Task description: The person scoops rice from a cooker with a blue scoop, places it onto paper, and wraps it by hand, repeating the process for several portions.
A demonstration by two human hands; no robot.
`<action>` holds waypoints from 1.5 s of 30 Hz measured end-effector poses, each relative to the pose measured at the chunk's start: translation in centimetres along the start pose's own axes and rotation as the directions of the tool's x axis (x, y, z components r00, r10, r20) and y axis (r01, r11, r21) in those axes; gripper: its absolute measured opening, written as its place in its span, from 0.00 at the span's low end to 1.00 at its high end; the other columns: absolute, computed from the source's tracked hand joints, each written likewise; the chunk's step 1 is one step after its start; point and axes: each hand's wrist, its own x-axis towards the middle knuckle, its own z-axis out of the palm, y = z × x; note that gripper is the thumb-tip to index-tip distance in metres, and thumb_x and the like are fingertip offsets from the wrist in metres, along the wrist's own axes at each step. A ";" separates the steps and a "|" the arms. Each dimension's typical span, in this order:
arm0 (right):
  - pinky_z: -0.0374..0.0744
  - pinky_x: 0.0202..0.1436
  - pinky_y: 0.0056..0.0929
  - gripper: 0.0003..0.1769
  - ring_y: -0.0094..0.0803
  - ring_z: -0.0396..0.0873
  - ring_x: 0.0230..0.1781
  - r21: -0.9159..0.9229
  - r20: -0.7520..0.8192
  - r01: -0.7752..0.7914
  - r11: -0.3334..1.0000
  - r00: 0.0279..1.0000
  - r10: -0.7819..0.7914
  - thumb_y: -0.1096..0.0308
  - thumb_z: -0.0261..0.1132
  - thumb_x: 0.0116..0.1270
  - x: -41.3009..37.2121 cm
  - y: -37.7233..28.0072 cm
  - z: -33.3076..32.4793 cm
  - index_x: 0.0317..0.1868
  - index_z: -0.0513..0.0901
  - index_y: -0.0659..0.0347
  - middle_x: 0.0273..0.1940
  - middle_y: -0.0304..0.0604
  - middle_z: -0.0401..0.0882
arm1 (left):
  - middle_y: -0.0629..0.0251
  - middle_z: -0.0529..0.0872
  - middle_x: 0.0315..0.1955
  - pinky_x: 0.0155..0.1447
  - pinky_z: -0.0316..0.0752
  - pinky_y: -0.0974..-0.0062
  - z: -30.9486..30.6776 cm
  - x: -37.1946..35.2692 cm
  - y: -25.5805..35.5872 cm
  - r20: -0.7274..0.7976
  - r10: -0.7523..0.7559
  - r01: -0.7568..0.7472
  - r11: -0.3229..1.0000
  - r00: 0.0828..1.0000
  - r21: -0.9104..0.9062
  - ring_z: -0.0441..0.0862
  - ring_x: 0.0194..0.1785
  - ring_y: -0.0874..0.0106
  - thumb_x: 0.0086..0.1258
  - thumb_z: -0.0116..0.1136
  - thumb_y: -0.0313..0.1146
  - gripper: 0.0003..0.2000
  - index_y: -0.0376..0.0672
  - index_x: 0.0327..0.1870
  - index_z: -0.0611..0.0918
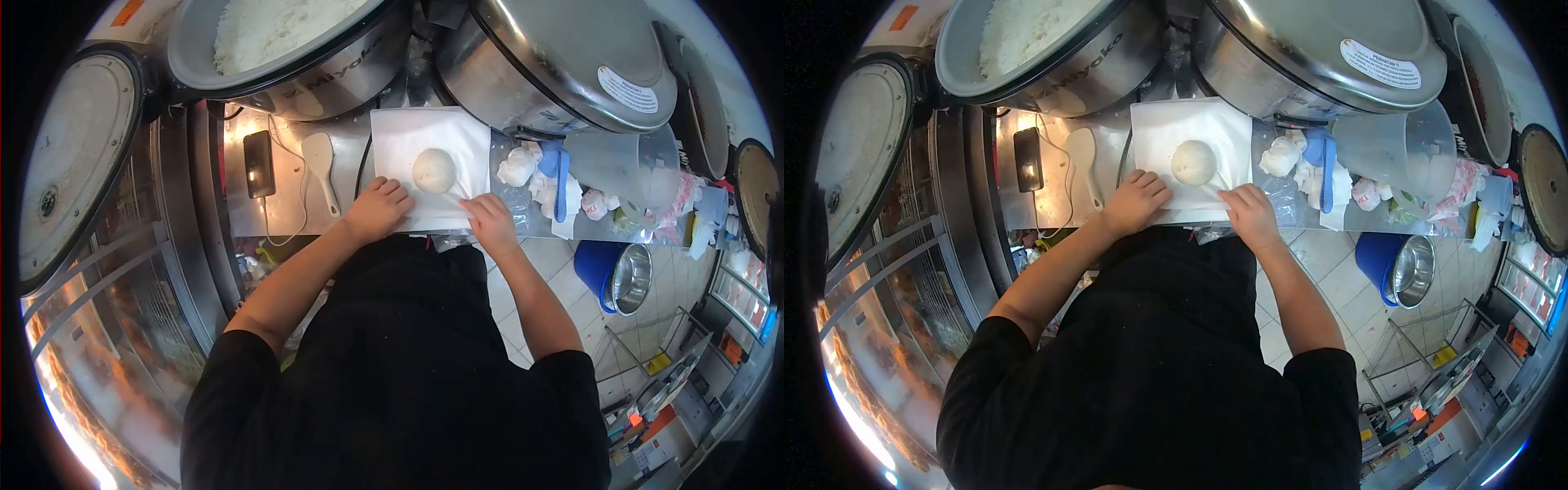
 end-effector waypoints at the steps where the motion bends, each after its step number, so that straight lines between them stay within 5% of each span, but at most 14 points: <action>1: 0.83 0.56 0.43 0.17 0.46 0.83 0.48 -0.001 -0.001 -0.002 1.000 1.000 0.002 0.79 0.71 0.60 0.0 -0.7 -0.5 0.50 0.89 0.60 0.46 0.44 0.85 | 0.60 0.84 0.47 0.65 0.74 0.59 0.5 -0.8 -0.4 0.001 0.002 -0.002 1.000 1.000 0.000 0.81 0.58 0.58 0.70 0.71 0.36 0.12 0.43 0.48 0.82; 6: 0.85 0.54 0.42 0.12 0.45 0.85 0.48 0.010 0.019 0.207 0.978 0.978 -0.207 0.75 0.73 0.66 -2.4 -3.4 0.3 0.49 0.87 0.60 0.42 0.44 0.84 | 0.60 0.86 0.45 0.59 0.81 0.58 -0.4 -3.6 -1.0 -0.258 0.154 -0.179 0.981 0.954 -0.076 0.84 0.55 0.57 0.68 0.68 0.28 0.06 0.44 0.40 0.81; 10: 0.85 0.52 0.46 0.05 0.47 0.87 0.46 0.036 0.053 -0.035 0.999 0.998 0.033 0.68 0.69 0.74 -3.8 -1.7 4.3 0.45 0.84 0.59 0.43 0.47 0.86 | 0.58 0.89 0.39 0.54 0.83 0.54 1.0 -3.2 -3.3 -0.150 0.071 -0.110 0.956 0.986 -0.272 0.89 0.50 0.54 0.78 0.61 0.35 0.06 0.43 0.41 0.81; 12: 0.86 0.50 0.48 0.10 0.49 0.88 0.44 -0.052 -0.051 -0.532 0.845 0.847 0.529 0.61 0.64 0.80 -0.3 -2.4 5.0 0.42 0.83 0.59 0.41 0.47 0.88 | 0.53 0.91 0.36 0.50 0.84 0.49 -0.1 0.6 -2.3 0.110 -0.465 0.477 0.868 0.878 -0.140 0.91 0.44 0.48 0.84 0.55 0.39 0.11 0.42 0.43 0.81; 18: 0.83 0.50 0.48 0.13 0.45 0.89 0.44 -0.467 -0.054 -0.524 0.713 0.821 0.568 0.56 0.63 0.81 3.4 -4.3 5.0 0.44 0.86 0.55 0.36 0.42 0.89 | 0.51 0.92 0.35 0.48 0.83 0.48 0.6 4.8 -3.1 0.122 -0.548 0.557 0.829 0.828 -0.051 0.92 0.39 0.48 0.81 0.60 0.44 0.14 0.42 0.53 0.82; 22: 0.76 0.66 0.52 0.20 0.45 0.79 0.63 -0.383 -0.182 -0.536 0.753 0.842 0.507 0.55 0.71 0.72 3.5 -3.5 4.1 0.58 0.85 0.57 0.58 0.44 0.84 | 0.52 0.93 0.43 0.55 0.81 0.48 -0.6 5.6 -2.4 0.205 -0.594 0.596 0.801 0.778 0.062 0.92 0.49 0.51 0.77 0.64 0.42 0.15 0.42 0.55 0.82; 26: 0.70 0.77 0.54 0.23 0.48 0.73 0.73 -0.392 -0.169 -0.298 0.870 0.953 0.250 0.62 0.71 0.70 7.1 1.5 3.9 0.63 0.82 0.57 0.69 0.49 0.76 | 0.54 0.82 0.65 0.71 0.72 0.50 -0.1 8.1 -5.0 -0.193 -0.345 0.362 0.930 0.919 0.062 0.75 0.74 0.50 0.68 0.69 0.34 0.19 0.42 0.59 0.82; 27: 0.70 0.77 0.54 0.23 0.48 0.73 0.73 -0.387 -0.158 -0.292 0.875 0.956 0.249 0.62 0.71 0.70 7.8 2.2 3.6 0.63 0.82 0.57 0.69 0.49 0.76 | 0.54 0.82 0.65 0.71 0.72 0.50 0.4 8.5 -6.2 -0.187 -0.357 0.374 0.926 0.915 0.059 0.75 0.74 0.50 0.68 0.69 0.34 0.19 0.42 0.59 0.82; 29: 0.72 0.78 0.51 0.22 0.49 0.70 0.77 -0.503 0.022 -0.047 0.863 0.998 0.067 0.64 0.70 0.69 9.0 3.2 2.7 0.62 0.81 0.59 0.74 0.50 0.73 | 0.57 0.80 0.67 0.74 0.71 0.51 0.7 9.1 -8.4 -0.213 0.068 -0.004 0.959 0.975 0.284 0.73 0.75 0.52 0.69 0.68 0.32 0.19 0.42 0.60 0.81; 33: 0.74 0.78 0.48 0.21 0.49 0.74 0.74 -0.414 0.286 -0.005 0.910 0.948 0.135 0.65 0.70 0.70 10.8 2.6 0.6 0.62 0.81 0.56 0.77 0.52 0.70 | 0.56 0.78 0.70 0.76 0.70 0.51 -0.2 10.4 -8.3 -0.041 0.073 -0.064 0.982 0.997 0.177 0.74 0.75 0.54 0.68 0.67 0.30 0.19 0.43 0.60 0.80; 35: 0.74 0.78 0.48 0.19 0.48 0.79 0.69 -0.269 0.297 -0.384 0.883 0.839 0.455 0.66 0.69 0.69 12.2 -0.1 -1.6 0.60 0.84 0.52 0.67 0.50 0.80 | 0.54 0.83 0.63 0.73 0.73 0.51 -3.5 11.1 -6.2 0.121 -0.145 0.139 0.989 0.982 0.059 0.79 0.72 0.54 0.69 0.65 0.28 0.18 0.43 0.59 0.79; 39: 0.77 0.71 0.50 0.13 0.48 0.84 0.60 -0.171 0.315 -0.544 0.822 0.760 0.568 0.67 0.68 0.71 11.3 -0.3 -2.7 0.55 0.87 0.48 0.50 0.43 0.86 | 0.56 0.87 0.47 0.65 0.77 0.52 -6.1 10.6 -5.8 0.176 -0.294 0.319 0.938 0.939 -0.138 0.85 0.61 0.52 0.68 0.64 0.28 0.12 0.43 0.51 0.81; 42: 0.76 0.56 0.46 0.08 0.42 0.81 0.49 -0.314 0.147 0.025 0.949 0.989 0.022 0.70 0.65 0.68 4.9 -1.1 -1.0 0.44 0.88 0.49 0.44 0.38 0.85 | 0.61 0.85 0.37 0.53 0.77 0.56 -4.4 6.2 -6.2 -0.102 0.144 -0.134 0.986 0.984 0.100 0.84 0.48 0.56 0.63 0.63 0.27 0.04 0.45 0.36 0.81; 45: 0.78 0.54 0.42 0.05 0.39 0.81 0.50 -0.284 0.081 0.028 0.959 0.997 -0.006 0.70 0.66 0.65 -0.1 -1.4 3.3 0.41 0.86 0.51 0.46 0.35 0.83 | 0.61 0.84 0.40 0.56 0.77 0.58 -0.9 1.8 -5.2 -0.104 0.227 -0.217 0.971 0.968 0.104 0.83 0.49 0.58 0.63 0.63 0.27 0.06 0.44 0.40 0.83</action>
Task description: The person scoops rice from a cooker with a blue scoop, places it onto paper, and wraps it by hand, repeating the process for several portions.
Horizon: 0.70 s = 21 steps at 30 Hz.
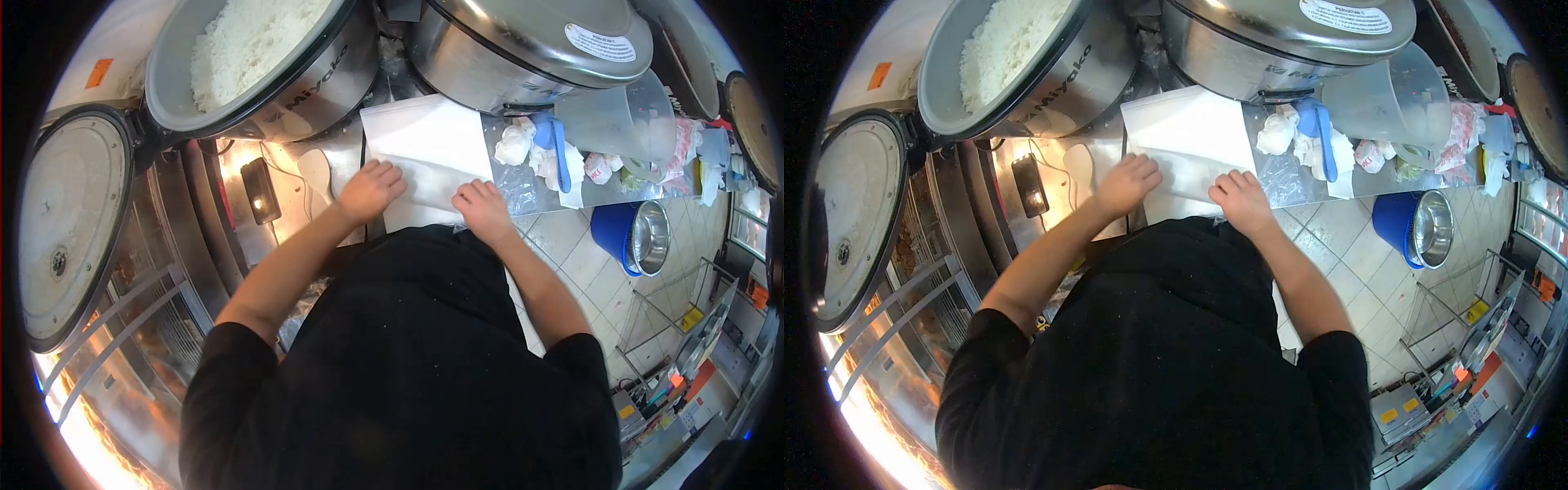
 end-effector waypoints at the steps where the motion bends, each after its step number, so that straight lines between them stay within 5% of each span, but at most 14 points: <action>1: 0.78 0.53 0.41 0.05 0.39 0.81 0.50 0.028 -0.049 -0.008 1.000 0.999 0.010 0.69 0.66 0.65 -0.1 -0.2 0.7 0.40 0.85 0.52 0.47 0.34 0.83 | 0.62 0.85 0.42 0.58 0.78 0.59 0.9 -0.4 0.1 -0.011 0.011 -0.011 1.000 1.000 -0.015 0.83 0.52 0.58 0.63 0.63 0.28 0.08 0.43 0.42 0.84; 9: 0.80 0.58 0.40 0.11 0.42 0.82 0.52 0.010 -0.195 -0.041 0.999 0.980 0.043 0.69 0.68 0.67 -0.5 -2.2 0.2 0.49 0.88 0.55 0.51 0.36 0.85 | 0.61 0.88 0.53 0.64 0.79 0.60 1.9 -2.2 -0.2 -0.077 -0.027 0.012 0.984 0.997 -0.180 0.82 0.62 0.57 0.68 0.69 0.28 0.13 0.39 0.53 0.87; 11: 0.80 0.59 0.40 0.11 0.44 0.83 0.52 -0.031 -0.156 -0.053 0.998 0.987 0.048 0.69 0.68 0.68 -1.2 -2.0 1.0 0.50 0.89 0.56 0.52 0.38 0.87 | 0.60 0.89 0.53 0.64 0.79 0.62 2.4 -1.5 -1.3 0.172 -0.037 0.069 0.981 0.984 -0.182 0.81 0.66 0.57 0.69 0.70 0.29 0.12 0.42 0.52 0.88; 12: 0.81 0.60 0.42 0.11 0.47 0.84 0.54 0.059 0.018 -0.184 0.981 0.983 0.184 0.69 0.67 0.70 -0.7 -1.6 1.1 0.51 0.89 0.56 0.51 0.41 0.87 | 0.60 0.89 0.53 0.64 0.79 0.62 2.5 -0.7 -1.5 0.175 -0.035 0.069 0.980 0.984 -0.188 0.81 0.66 0.57 0.69 0.70 0.29 0.12 0.42 0.52 0.88; 13: 0.82 0.61 0.44 0.11 0.49 0.85 0.57 0.124 0.202 -0.323 0.938 0.934 0.295 0.69 0.66 0.72 -0.1 -1.2 1.3 0.51 0.89 0.57 0.50 0.44 0.88 | 0.58 0.90 0.52 0.62 0.80 0.61 2.0 0.9 -1.4 0.295 -0.222 0.292 0.931 0.929 -0.219 0.83 0.64 0.56 0.69 0.71 0.30 0.11 0.43 0.50 0.88; 14: 0.84 0.60 0.49 0.09 0.53 0.86 0.58 0.331 0.145 -0.519 0.788 0.853 0.501 0.67 0.68 0.73 1.0 -1.2 1.8 0.50 0.89 0.58 0.47 0.49 0.90 | 0.57 0.91 0.50 0.60 0.81 0.60 1.5 2.4 -1.1 0.414 -0.387 0.502 0.837 0.824 -0.218 0.85 0.62 0.55 0.68 0.72 0.31 0.10 0.44 0.49 0.89; 16: 0.85 0.59 0.51 0.13 0.55 0.88 0.55 0.263 0.327 -0.783 0.564 0.622 0.711 0.63 0.74 0.72 4.7 -0.3 0.2 0.51 0.88 0.60 0.45 0.53 0.90 | 0.55 0.92 0.48 0.58 0.82 0.58 -0.2 5.8 -0.6 0.444 -0.494 0.600 0.789 0.747 -0.132 0.87 0.58 0.53 0.68 0.72 0.32 0.09 0.44 0.47 0.89; 17: 0.85 0.59 0.51 0.13 0.55 0.88 0.55 0.262 0.324 -0.784 0.563 0.621 0.713 0.63 0.74 0.72 5.8 -0.1 0.0 0.51 0.88 0.60 0.45 0.53 0.90 | 0.53 0.92 0.45 0.56 0.83 0.55 -0.5 7.1 -0.5 0.464 -0.591 0.682 0.730 0.660 -0.040 0.89 0.54 0.51 0.67 0.73 0.33 0.08 0.44 0.44 0.89; 18: 0.86 0.58 0.52 0.16 0.56 0.89 0.52 0.098 0.266 -0.715 0.692 0.689 0.674 0.61 0.76 0.69 6.7 0.1 -0.2 0.52 0.87 0.60 0.46 0.55 0.90 | 0.53 0.92 0.45 0.56 0.83 0.55 -0.1 7.9 -0.5 0.463 -0.589 0.680 0.732 0.662 -0.042 0.89 0.54 0.51 0.67 0.73 0.33 0.08 0.44 0.44 0.89; 20: 0.86 0.57 0.52 0.21 0.57 0.90 0.50 -0.080 0.216 -0.619 0.781 0.754 0.620 0.59 0.79 0.67 8.6 1.0 -0.7 0.53 0.85 0.61 0.47 0.57 0.90 | 0.50 0.92 0.46 0.53 0.83 0.50 0.7 9.2 -0.9 0.381 -0.471 0.370 0.876 0.796 0.309 0.90 0.44 0.47 0.67 0.74 0.35 0.09 0.43 0.41 0.87; 21: 0.87 0.54 0.54 0.20 0.58 0.89 0.48 -0.121 0.426 -0.548 0.828 0.724 0.542 0.60 0.77 0.68 9.5 1.5 -0.8 0.54 0.84 0.60 0.47 0.58 0.88 | 0.50 0.92 0.46 0.53 0.83 0.50 1.3 9.3 -1.3 0.382 -0.472 0.372 0.876 0.795 0.307 0.90 0.44 0.47 0.67 0.74 0.35 0.09 0.43 0.41 0.87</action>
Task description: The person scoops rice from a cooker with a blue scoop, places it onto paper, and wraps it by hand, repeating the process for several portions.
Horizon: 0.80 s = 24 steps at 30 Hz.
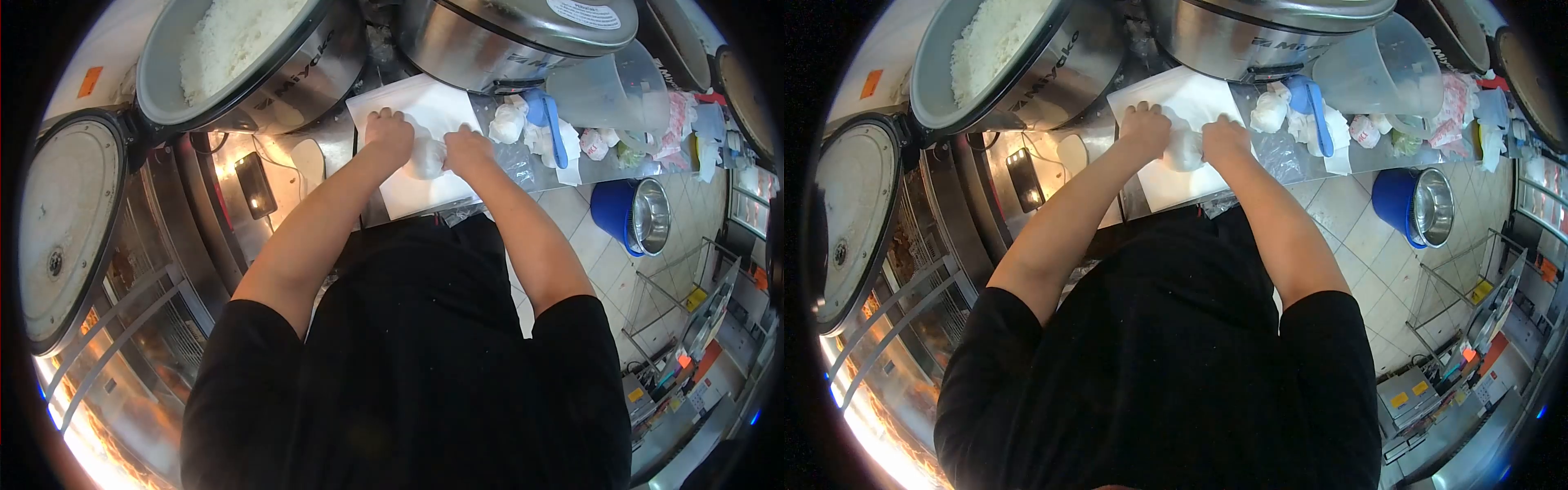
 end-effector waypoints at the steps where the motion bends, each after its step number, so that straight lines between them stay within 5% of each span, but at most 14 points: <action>1: 0.87 0.52 0.55 0.18 0.58 0.89 0.47 -0.059 0.218 0.075 0.995 0.974 -0.060 0.61 0.76 0.70 0.4 -0.1 -0.2 0.55 0.83 0.59 0.48 0.58 0.86 | 0.50 0.91 0.48 0.54 0.83 0.51 0.5 0.5 -0.1 0.067 0.010 -0.004 0.997 0.998 -0.082 0.90 0.45 0.47 0.66 0.74 0.34 0.08 0.43 0.42 0.87; 2: 0.87 0.52 0.55 0.18 0.58 0.89 0.47 -0.061 0.222 0.077 0.995 0.973 -0.062 0.61 0.76 0.70 -0.2 0.1 0.6 0.55 0.83 0.59 0.48 0.58 0.86 | 0.49 0.91 0.49 0.54 0.83 0.51 1.2 0.7 -0.2 0.133 0.024 -0.002 0.986 0.991 -0.165 0.89 0.46 0.47 0.66 0.73 0.32 0.08 0.43 0.42 0.87; 3: 0.87 0.50 0.56 0.15 0.59 0.89 0.45 0.037 -0.003 0.081 0.996 0.997 -0.081 0.63 0.74 0.71 -1.5 0.4 2.6 0.53 0.82 0.58 0.48 0.58 0.84 | 0.49 0.91 0.49 0.54 0.83 0.51 2.1 -0.2 -0.3 0.137 0.021 0.003 0.985 0.990 -0.171 0.89 0.46 0.47 0.66 0.73 0.32 0.08 0.43 0.42 0.87; 5: 0.85 0.44 0.58 0.07 0.61 0.87 0.41 0.238 -0.343 0.100 0.966 0.939 -0.012 0.67 0.68 0.74 -4.9 -0.3 4.5 0.48 0.81 0.57 0.46 0.58 0.82 | 0.52 0.89 0.49 0.53 0.84 0.51 3.4 -3.1 0.0 -0.117 -0.150 0.078 0.878 0.982 -0.472 0.89 0.46 0.48 0.65 0.71 0.31 0.08 0.42 0.43 0.88; 8: 0.83 0.53 0.54 0.21 0.57 0.83 0.52 0.581 -0.549 0.266 0.769 0.826 0.129 0.63 0.72 0.70 -8.6 -0.4 9.8 0.61 0.84 0.58 0.59 0.54 0.79 | 0.51 0.88 0.48 0.60 0.83 0.52 5.7 -6.9 2.2 -0.237 -0.300 0.076 0.752 0.924 -0.655 0.89 0.49 0.47 0.67 0.64 0.26 0.15 0.34 0.54 0.88; 9: 0.83 0.53 0.54 0.21 0.57 0.83 0.52 0.584 -0.543 0.267 0.766 0.830 0.124 0.63 0.72 0.70 -9.5 -0.9 10.0 0.61 0.84 0.58 0.59 0.54 0.79 | 0.51 0.88 0.48 0.60 0.83 0.52 6.4 -7.7 2.9 -0.230 -0.307 0.086 0.750 0.924 -0.656 0.89 0.49 0.47 0.67 0.64 0.26 0.15 0.34 0.54 0.88; 11: 0.75 0.64 0.51 0.30 0.50 0.77 0.63 0.259 -0.528 0.171 0.951 0.849 -0.009 0.61 0.74 0.68 -11.2 -2.1 9.8 0.68 0.83 0.64 0.66 0.48 0.76 | 0.44 0.88 0.52 0.67 0.79 0.52 7.6 -8.3 4.8 -0.531 -0.275 -0.098 0.816 0.801 -0.570 0.85 0.57 0.44 0.69 0.62 0.26 0.15 0.30 0.54 0.86; 15: 0.68 0.70 0.51 0.32 0.48 0.73 0.68 0.212 -0.441 0.149 0.966 0.896 -0.041 0.61 0.75 0.64 -10.7 -1.6 8.9 0.67 0.84 0.64 0.65 0.47 0.76 | 0.39 0.88 0.58 0.71 0.77 0.54 4.2 -7.2 7.8 -0.356 -0.381 -0.082 0.576 0.853 -0.813 0.83 0.63 0.43 0.70 0.65 0.31 0.20 0.27 0.59 0.85; 16: 0.68 0.70 0.51 0.32 0.48 0.73 0.68 0.212 -0.447 0.144 0.967 0.894 -0.035 0.61 0.75 0.64 -10.5 -1.5 8.8 0.67 0.84 0.64 0.65 0.47 0.76 | 0.39 0.88 0.58 0.71 0.77 0.54 2.9 -6.5 8.5 -0.362 -0.374 -0.090 0.578 0.854 -0.811 0.83 0.63 0.43 0.70 0.65 0.31 0.20 0.27 0.59 0.85; 19: 0.67 0.70 0.52 0.25 0.47 0.71 0.68 0.186 -0.305 0.102 0.977 0.951 -0.041 0.58 0.70 0.70 -10.9 -1.2 8.1 0.62 0.85 0.64 0.63 0.48 0.77 | 0.37 0.91 0.49 0.61 0.85 0.56 0.6 -4.9 10.1 -0.068 -0.342 0.162 0.601 0.937 -0.783 0.91 0.54 0.45 0.66 0.71 0.40 0.27 0.27 0.60 0.84; 20: 0.67 0.70 0.52 0.25 0.47 0.71 0.68 0.175 -0.317 0.108 0.979 0.947 -0.048 0.58 0.70 0.70 -10.9 -1.0 7.6 0.62 0.85 0.64 0.63 0.48 0.77 | 0.37 0.91 0.49 0.61 0.85 0.56 0.0 -4.3 9.8 -0.083 -0.346 0.152 0.600 0.935 -0.785 0.91 0.54 0.45 0.66 0.71 0.40 0.27 0.27 0.60 0.84; 23: 0.66 0.73 0.52 0.28 0.47 0.70 0.72 0.281 -0.214 0.142 0.949 0.973 -0.082 0.56 0.68 0.75 -10.9 0.0 6.7 0.69 0.82 0.62 0.68 0.48 0.76 | 0.37 0.89 0.53 0.60 0.87 0.55 -1.2 -2.1 7.5 0.253 -0.268 0.363 0.555 0.930 -0.748 0.90 0.57 0.49 0.66 0.72 0.40 0.27 0.26 0.57 0.81; 24: 0.66 0.73 0.52 0.28 0.47 0.70 0.72 0.269 -0.236 0.157 0.950 0.967 -0.093 0.56 0.68 0.75 -11.1 0.5 6.8 0.69 0.82 0.62 0.68 0.48 0.76 | 0.37 0.89 0.53 0.60 0.87 0.55 -0.1 -2.1 7.5 0.229 -0.279 0.351 0.558 0.933 -0.751 0.90 0.57 0.49 0.66 0.72 0.40 0.27 0.26 0.57 0.81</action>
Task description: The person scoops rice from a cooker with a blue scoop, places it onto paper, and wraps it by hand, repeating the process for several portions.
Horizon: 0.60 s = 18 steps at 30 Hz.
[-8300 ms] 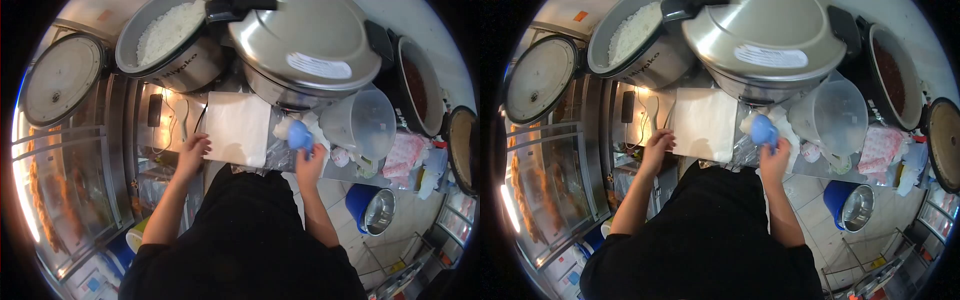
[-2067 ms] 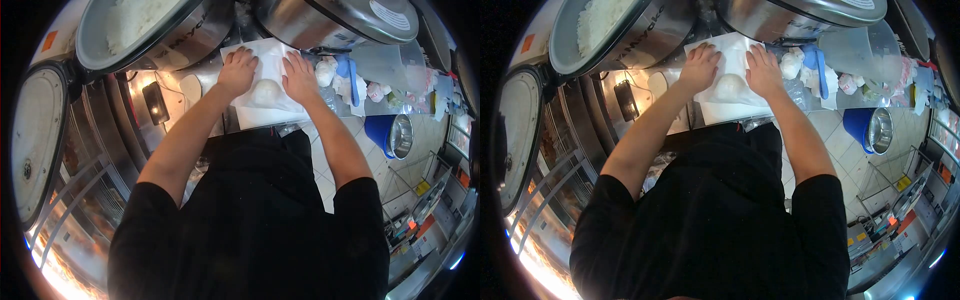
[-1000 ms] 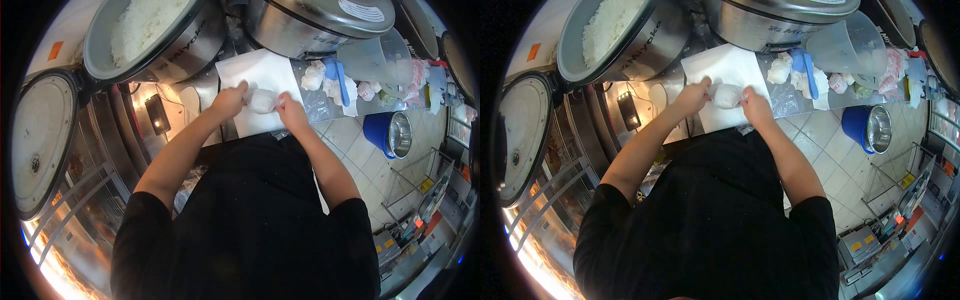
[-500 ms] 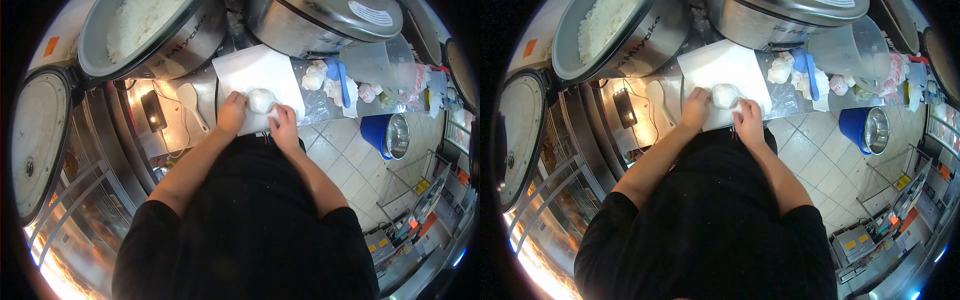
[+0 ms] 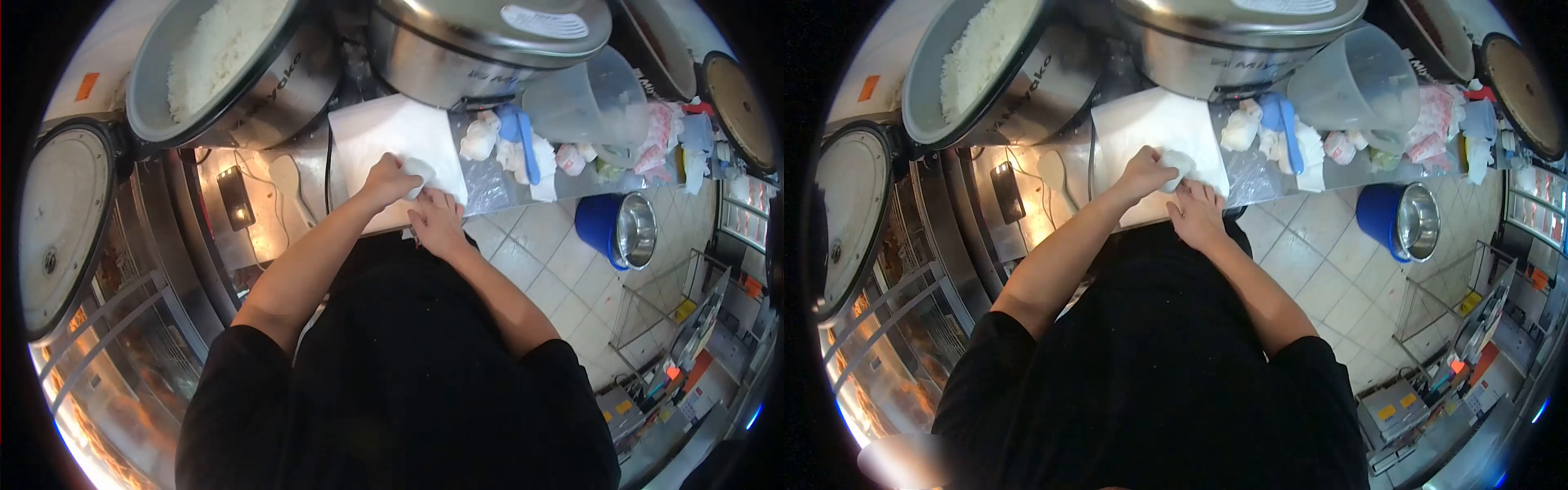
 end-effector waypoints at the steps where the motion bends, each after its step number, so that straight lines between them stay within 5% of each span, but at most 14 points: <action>1: 0.64 0.76 0.53 0.29 0.47 0.69 0.73 0.133 -0.082 0.008 0.991 0.997 0.003 0.56 0.68 0.76 -0.2 0.5 -0.1 0.72 0.80 0.62 0.70 0.48 0.76 | 0.42 0.87 0.57 0.62 0.86 0.55 1.0 0.3 -0.8 0.048 -0.114 0.123 0.894 0.992 -0.431 0.88 0.61 0.51 0.67 0.70 0.39 0.27 0.28 0.62 0.80; 2: 0.62 0.78 0.53 0.31 0.47 0.69 0.75 0.266 -0.154 0.029 0.964 0.988 0.013 0.56 0.67 0.77 -0.3 1.1 -0.5 0.75 0.78 0.63 0.73 0.49 0.76 | 0.47 0.86 0.61 0.64 0.84 0.54 1.4 0.4 -1.1 0.147 -0.185 0.230 0.596 0.972 -0.769 0.87 0.64 0.54 0.68 0.68 0.37 0.29 0.30 0.67 0.78; 3: 0.62 0.80 0.48 0.32 0.42 0.69 0.77 0.332 -0.179 0.080 0.940 0.984 -0.020 0.60 0.66 0.79 -0.5 1.5 -1.9 0.78 0.74 0.66 0.75 0.52 0.76 | 0.52 0.80 0.65 0.67 0.82 0.52 1.2 0.1 -0.9 0.288 -0.088 0.297 0.423 0.954 -0.856 0.82 0.68 0.55 0.72 0.64 0.36 0.29 0.34 0.71 0.73; 4: 0.62 0.80 0.48 0.32 0.42 0.69 0.77 0.331 -0.178 0.090 0.939 0.984 -0.032 0.60 0.66 0.79 -0.6 1.8 -2.9 0.78 0.74 0.66 0.75 0.52 0.76 | 0.52 0.80 0.65 0.67 0.82 0.52 2.0 -0.4 -0.4 0.278 -0.091 0.290 0.419 0.956 -0.861 0.82 0.68 0.55 0.72 0.64 0.36 0.29 0.34 0.71 0.73; 6: 0.68 0.77 0.42 0.31 0.38 0.72 0.75 0.905 0.008 -0.055 0.422 0.994 0.111 0.66 0.64 0.80 -1.1 2.1 -4.8 0.79 0.70 0.69 0.72 0.53 0.77 | 0.52 0.81 0.62 0.72 0.78 0.53 3.9 -1.8 1.3 0.212 0.154 0.203 0.072 0.965 -0.976 0.82 0.66 0.58 0.75 0.61 0.37 0.28 0.34 0.72 0.71; 8: 0.73 0.75 0.35 0.28 0.34 0.75 0.71 0.909 -0.006 -0.027 0.416 0.997 0.078 0.73 0.61 0.79 -0.9 3.8 -6.5 0.76 0.69 0.70 0.70 0.54 0.78 | 0.51 0.81 0.61 0.74 0.77 0.55 5.0 -2.4 4.0 0.163 0.094 0.153 0.106 0.982 -0.983 0.81 0.65 0.60 0.74 0.63 0.33 0.29 0.35 0.73 0.70; 10: 0.75 0.73 0.36 0.24 0.34 0.78 0.69 0.971 -0.047 0.074 0.229 0.992 -0.119 0.77 0.59 0.77 -0.2 6.5 -7.3 0.71 0.71 0.70 0.68 0.51 0.78 | 0.54 0.82 0.59 0.71 0.78 0.57 5.3 -3.0 6.8 0.113 0.074 0.094 0.232 0.991 -0.968 0.82 0.65 0.62 0.71 0.67 0.30 0.29 0.37 0.72 0.71; 11: 0.75 0.73 0.39 0.23 0.41 0.81 0.66 0.944 0.139 -0.079 0.319 0.976 -0.170 0.79 0.60 0.74 0.3 8.9 -9.8 0.68 0.73 0.68 0.68 0.53 0.79 | 0.52 0.84 0.57 0.67 0.80 0.59 6.0 -2.3 6.8 0.126 0.100 0.098 0.248 0.987 -0.964 0.85 0.62 0.61 0.67 0.72 0.31 0.33 0.36 0.71 0.71; 12: 0.76 0.70 0.42 0.25 0.45 0.82 0.64 0.765 0.052 0.024 0.644 0.994 -0.098 0.77 0.63 0.72 1.0 10.5 -12.6 0.68 0.73 0.66 0.64 0.55 0.82 | 0.52 0.84 0.57 0.67 0.80 0.59 6.5 -2.7 7.9 0.104 0.085 0.081 0.242 0.991 -0.967 0.85 0.62 0.61 0.67 0.72 0.31 0.33 0.36 0.71 0.71; 13: 0.77 0.67 0.46 0.26 0.49 0.83 0.62 0.473 -0.071 0.091 0.876 0.995 -0.065 0.74 0.66 0.70 1.9 11.6 -15.0 0.68 0.73 0.65 0.61 0.57 0.84 | 0.49 0.85 0.55 0.65 0.81 0.58 7.1 -3.2 9.5 0.010 0.018 -0.004 0.651 1.000 -0.759 0.86 0.60 0.57 0.65 0.73 0.34 0.34 0.35 0.71 0.70; 14: 0.77 0.63 0.49 0.28 0.52 0.84 0.58 0.173 -0.307 0.086 0.981 0.951 -0.030 0.71 0.69 0.68 3.0 12.2 -16.8 0.67 0.74 0.63 0.56 0.58 0.86 | 0.46 0.86 0.53 0.64 0.82 0.58 7.8 -3.5 10.9 -0.099 -0.007 -0.031 0.926 0.995 -0.376 0.88 0.58 0.54 0.64 0.74 0.36 0.35 0.34 0.70 0.70; 15: 0.78 0.60 0.53 0.29 0.55 0.85 0.54 -0.127 -0.529 -0.005 0.992 0.846 -0.064 0.68 0.72 0.66 4.0 12.8 -18.1 0.66 0.75 0.62 0.52 0.59 0.88 | 0.39 0.87 0.51 0.63 0.82 0.56 9.2 -2.9 11.6 -0.181 0.109 -0.150 0.961 0.977 -0.234 0.89 0.57 0.46 0.62 0.75 0.37 0.37 0.32 0.69 0.70; 16: 0.78 0.60 0.53 0.29 0.55 0.85 0.54 -0.118 -0.532 0.017 0.993 0.843 -0.078 0.68 0.72 0.66 5.1 13.5 -18.5 0.66 0.75 0.62 0.52 0.59 0.88 | 0.40 0.86 0.51 0.64 0.80 0.52 11.8 -1.0 10.5 -0.285 0.296 -0.343 0.930 0.912 -0.132 0.87 0.59 0.45 0.58 0.76 0.37 0.37 0.35 0.68 0.73; 18: 0.77 0.56 0.55 0.28 0.54 0.87 0.50 -0.372 -0.222 -0.067 0.926 0.975 -0.018 0.65 0.73 0.65 7.1 15.0 -18.0 0.64 0.77 0.60 0.47 0.56 0.90 | 0.48 0.85 0.54 0.68 0.75 0.52 13.4 0.8 11.9 -0.199 0.413 -0.344 0.888 0.889 0.305 0.84 0.62 0.51 0.56 0.78 0.42 0.39 0.36 0.68 0.75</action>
